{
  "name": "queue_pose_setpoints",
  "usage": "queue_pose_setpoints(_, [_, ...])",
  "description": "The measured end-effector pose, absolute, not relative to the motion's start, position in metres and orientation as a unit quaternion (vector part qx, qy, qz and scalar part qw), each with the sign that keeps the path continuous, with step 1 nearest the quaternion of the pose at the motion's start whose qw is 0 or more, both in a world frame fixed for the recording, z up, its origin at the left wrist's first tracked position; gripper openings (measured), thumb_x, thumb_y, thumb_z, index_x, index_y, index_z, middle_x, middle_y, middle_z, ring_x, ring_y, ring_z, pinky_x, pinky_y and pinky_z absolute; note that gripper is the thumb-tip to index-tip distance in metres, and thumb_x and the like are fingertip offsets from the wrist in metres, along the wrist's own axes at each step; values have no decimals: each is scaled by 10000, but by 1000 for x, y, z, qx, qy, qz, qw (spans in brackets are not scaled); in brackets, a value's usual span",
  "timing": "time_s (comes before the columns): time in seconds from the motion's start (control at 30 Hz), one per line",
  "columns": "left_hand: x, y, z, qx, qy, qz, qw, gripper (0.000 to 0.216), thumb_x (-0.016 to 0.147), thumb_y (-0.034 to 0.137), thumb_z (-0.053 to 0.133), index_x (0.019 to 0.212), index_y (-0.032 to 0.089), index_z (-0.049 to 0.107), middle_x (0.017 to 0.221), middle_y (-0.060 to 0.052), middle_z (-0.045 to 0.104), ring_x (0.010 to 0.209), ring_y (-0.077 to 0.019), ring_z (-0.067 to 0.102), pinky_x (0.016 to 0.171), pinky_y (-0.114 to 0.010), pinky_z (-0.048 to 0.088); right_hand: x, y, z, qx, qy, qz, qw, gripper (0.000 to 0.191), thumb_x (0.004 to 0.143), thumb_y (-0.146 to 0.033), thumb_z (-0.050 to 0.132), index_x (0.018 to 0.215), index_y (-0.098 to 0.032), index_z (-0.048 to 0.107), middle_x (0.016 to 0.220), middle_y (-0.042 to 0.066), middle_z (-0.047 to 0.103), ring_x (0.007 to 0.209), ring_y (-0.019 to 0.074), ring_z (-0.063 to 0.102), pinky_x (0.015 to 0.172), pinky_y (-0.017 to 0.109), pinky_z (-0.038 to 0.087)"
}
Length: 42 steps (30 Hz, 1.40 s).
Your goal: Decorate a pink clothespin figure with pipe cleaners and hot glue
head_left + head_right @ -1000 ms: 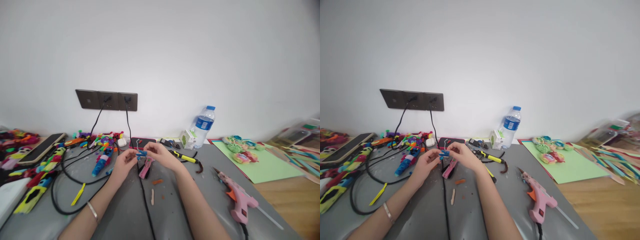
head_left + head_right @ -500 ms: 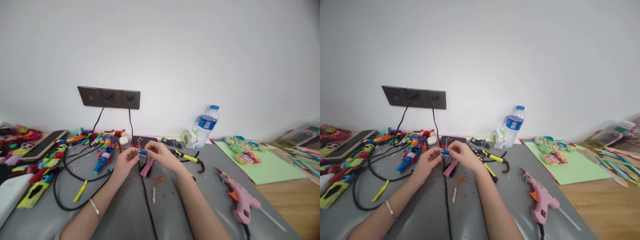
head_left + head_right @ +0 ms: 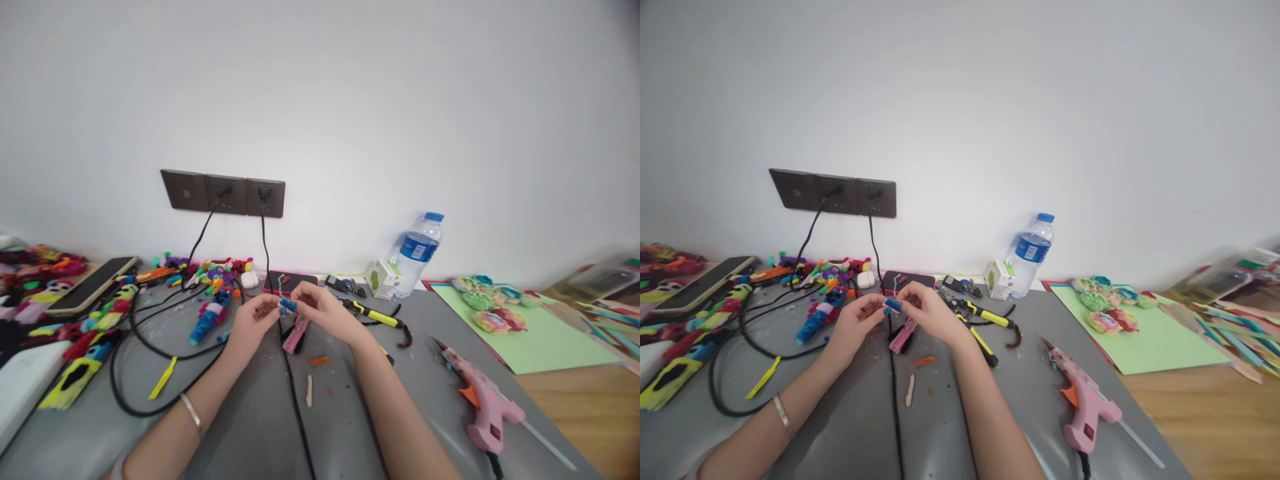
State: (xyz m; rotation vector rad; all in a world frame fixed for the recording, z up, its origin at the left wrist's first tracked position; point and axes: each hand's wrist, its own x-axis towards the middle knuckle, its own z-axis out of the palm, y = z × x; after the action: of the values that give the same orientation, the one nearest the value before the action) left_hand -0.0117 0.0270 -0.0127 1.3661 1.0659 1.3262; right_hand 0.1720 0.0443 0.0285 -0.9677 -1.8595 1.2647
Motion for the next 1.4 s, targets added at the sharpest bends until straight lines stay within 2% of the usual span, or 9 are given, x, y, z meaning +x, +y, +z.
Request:
queue_pose_setpoints(0.53, [-13, 27, -15, 560, 434, 548, 445, 167, 741, 296, 725, 832, 156, 725, 832, -56, 759, 769, -182, 690, 729, -273, 554, 170, 43, 28, -368, -734, 458, 342, 202, 893, -372, 566, 872, -171, 554, 758, -13, 524, 600, 112, 501, 575, 253, 425])
queue_pose_setpoints(0.83, [-13, 26, -14, 561, 438, 552, 434, 176, 741, 314, 729, 823, 158, 735, 819, -58, 756, 755, -184, 688, 710, -274, 558, 169, 41, 31, -362, -743, 443, 348, 159, 896, -333, 554, 859, -179, 557, 770, -10, 516, 620, 116, 478, 581, 251, 407])
queue_pose_setpoints(1.07, [-12, 25, -12, 559, 440, 557, 429, 180, 721, 311, 740, 807, 153, 732, 802, -59, 755, 733, -181, 686, 687, -268, 558, 169, 41, 30, -355, -741, 451, 350, 201, 904, -381, 558, 869, -183, 556, 784, -9, 517, 623, 118, 479, 588, 254, 409])
queue_pose_setpoints(1.4, [-13, 23, -8, 560, 438, 565, 419, 170, 711, 301, 735, 797, 154, 730, 793, -60, 748, 725, -180, 675, 651, -258, 547, 169, 42, 30, -337, -769, 402, 364, 121, 917, -291, 533, 859, -187, 558, 821, -2, 495, 682, 127, 444, 620, 250, 369])
